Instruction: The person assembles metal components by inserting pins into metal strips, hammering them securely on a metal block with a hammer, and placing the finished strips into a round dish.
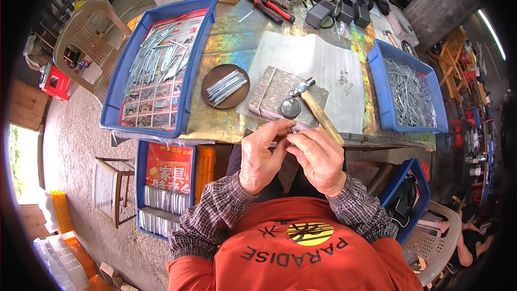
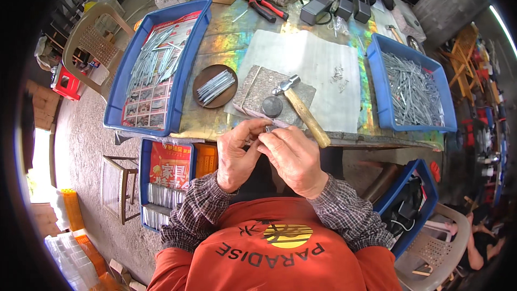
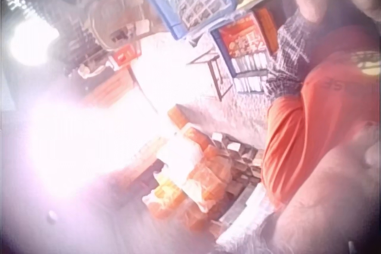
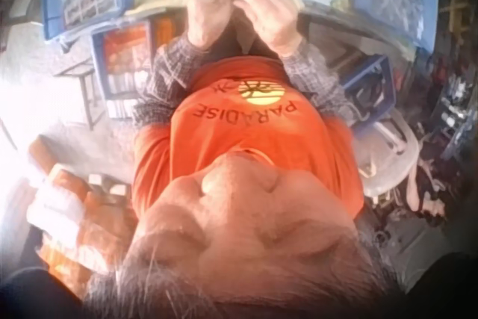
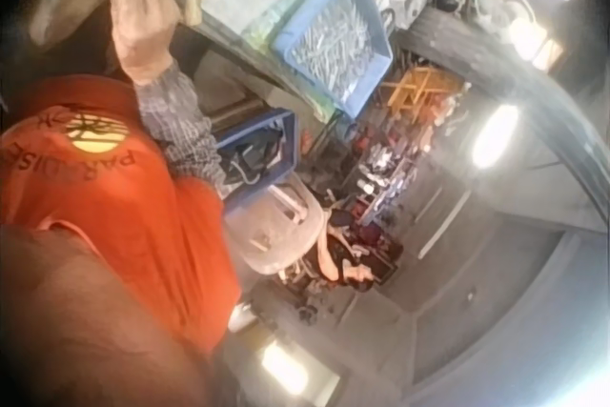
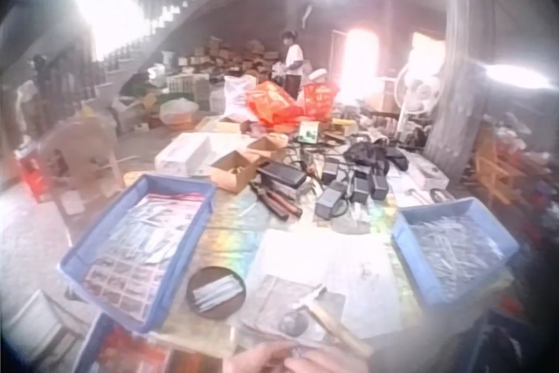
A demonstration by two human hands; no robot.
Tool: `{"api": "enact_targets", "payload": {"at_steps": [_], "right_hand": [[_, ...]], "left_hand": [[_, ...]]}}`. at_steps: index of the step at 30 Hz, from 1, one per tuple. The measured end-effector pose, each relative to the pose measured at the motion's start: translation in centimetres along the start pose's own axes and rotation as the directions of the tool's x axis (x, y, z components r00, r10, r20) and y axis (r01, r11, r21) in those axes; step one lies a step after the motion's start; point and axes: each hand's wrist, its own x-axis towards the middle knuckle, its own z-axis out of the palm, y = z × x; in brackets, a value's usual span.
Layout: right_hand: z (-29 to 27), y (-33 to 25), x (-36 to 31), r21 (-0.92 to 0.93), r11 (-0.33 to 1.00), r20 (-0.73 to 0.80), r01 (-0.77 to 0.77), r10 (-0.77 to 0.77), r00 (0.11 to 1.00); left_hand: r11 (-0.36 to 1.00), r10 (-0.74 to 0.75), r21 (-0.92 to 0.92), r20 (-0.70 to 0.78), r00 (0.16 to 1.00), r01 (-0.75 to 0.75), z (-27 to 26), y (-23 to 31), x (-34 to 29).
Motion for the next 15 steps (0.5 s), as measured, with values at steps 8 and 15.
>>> {"api": "enact_targets", "payload": {"at_steps": [8,15], "right_hand": [[-0.6,-0.4,0.7,0.331,0.833,0.153,-0.444,0.417,0.896],[0.2,-0.5,-0.4,0.504,0.525,0.317,-0.685,0.626,0.713]], "left_hand": [[0.947,0.220,0.215,0.099,0.970,-0.237,-1.8,-0.2,0.2],[0.928,0.215,0.289,0.106,0.971,-0.237,-3.5,-1.0,0.4]]}}
